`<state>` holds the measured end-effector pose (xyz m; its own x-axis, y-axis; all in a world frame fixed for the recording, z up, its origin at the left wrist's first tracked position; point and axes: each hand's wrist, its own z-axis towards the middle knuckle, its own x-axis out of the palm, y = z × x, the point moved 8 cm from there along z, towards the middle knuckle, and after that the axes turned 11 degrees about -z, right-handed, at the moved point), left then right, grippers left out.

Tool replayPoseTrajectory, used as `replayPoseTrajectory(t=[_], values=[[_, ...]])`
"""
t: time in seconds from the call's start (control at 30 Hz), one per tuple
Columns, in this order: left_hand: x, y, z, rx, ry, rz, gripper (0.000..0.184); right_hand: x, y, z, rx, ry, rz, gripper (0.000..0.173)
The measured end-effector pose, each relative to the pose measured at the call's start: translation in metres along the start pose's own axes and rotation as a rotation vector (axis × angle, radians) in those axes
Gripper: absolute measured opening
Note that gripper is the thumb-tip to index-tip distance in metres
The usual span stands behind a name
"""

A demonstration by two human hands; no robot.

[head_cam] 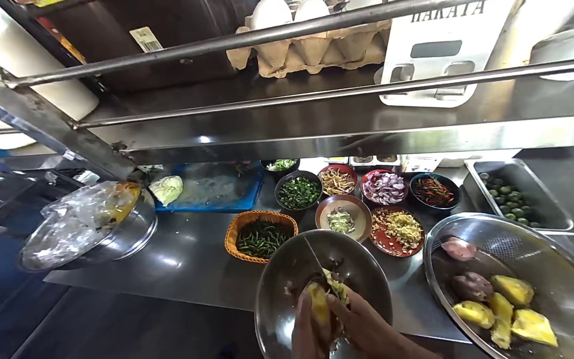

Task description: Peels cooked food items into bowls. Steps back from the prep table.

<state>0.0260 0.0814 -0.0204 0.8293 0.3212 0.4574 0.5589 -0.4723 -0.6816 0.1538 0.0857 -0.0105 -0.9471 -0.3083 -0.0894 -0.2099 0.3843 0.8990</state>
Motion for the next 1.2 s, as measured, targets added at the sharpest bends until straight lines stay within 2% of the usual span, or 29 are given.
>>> replayPoseTrajectory(t=[0.03, 0.1, 0.2, 0.3, 0.37, 0.47, 0.6, 0.67, 0.73, 0.83, 0.93, 0.97, 1.03, 1.1, 1.2], values=[[0.002, 0.004, 0.001, -0.020, -0.057, -0.090, 0.047, 0.000, 0.005, -0.004, -0.017, 0.015, -0.002, 0.044], [0.004, 0.004, 0.004, -0.091, -0.085, -0.246, 0.049, -0.007, 0.010, -0.013, -0.090, 0.000, -0.103, 0.046], [-0.001, 0.000, 0.009, -0.138, -0.145, -0.353, 0.046, -0.012, 0.015, -0.020, -0.236, -0.020, -0.555, 0.059], [0.001, 0.000, 0.018, -0.097, -0.007, -0.493, 0.054, 0.008, 0.023, -0.026, -0.252, 0.112, -0.736, 0.071], [0.005, 0.006, 0.020, -0.146, 0.122, -0.631, 0.058, 0.016, 0.026, -0.030, -0.204, 0.141, -0.792, 0.070], [0.012, 0.002, 0.020, -0.154, 0.157, -0.677, 0.057, 0.016, 0.031, -0.030, -0.188, 0.129, -0.893, 0.066], [0.027, -0.012, 0.004, -0.123, 0.053, -0.650, 0.056, 0.013, 0.042, -0.029, -0.226, 0.042, -0.878, 0.057], [0.026, -0.014, 0.005, -0.071, 0.030, -0.611, 0.051, 0.003, 0.042, -0.020, -0.201, -0.027, -0.729, 0.051], [0.019, -0.011, 0.012, -0.048, 0.084, -0.637, 0.049, -0.004, 0.038, -0.017, -0.217, -0.066, -0.583, 0.052], [0.021, -0.013, 0.014, -0.046, 0.174, -0.653, 0.059, 0.006, 0.045, -0.030, -0.245, 0.016, -0.657, 0.065], [0.027, -0.017, 0.012, -0.050, 0.240, -0.662, 0.057, 0.016, 0.046, -0.030, -0.231, 0.008, -0.833, 0.067], [0.025, -0.017, 0.013, -0.036, 0.215, -0.653, 0.057, 0.013, 0.047, -0.026, -0.202, -0.018, -0.832, 0.063], [0.019, -0.018, 0.015, 0.028, 0.090, -0.553, 0.049, 0.001, 0.043, -0.016, -0.186, -0.101, -0.670, 0.053], [0.018, -0.019, 0.016, 0.030, 0.074, -0.508, 0.046, -0.011, 0.038, -0.009, -0.257, -0.148, -0.523, 0.050], [0.019, -0.020, 0.007, 0.042, 0.034, -0.479, 0.049, -0.002, 0.044, -0.014, -0.267, -0.013, -0.622, 0.058]])
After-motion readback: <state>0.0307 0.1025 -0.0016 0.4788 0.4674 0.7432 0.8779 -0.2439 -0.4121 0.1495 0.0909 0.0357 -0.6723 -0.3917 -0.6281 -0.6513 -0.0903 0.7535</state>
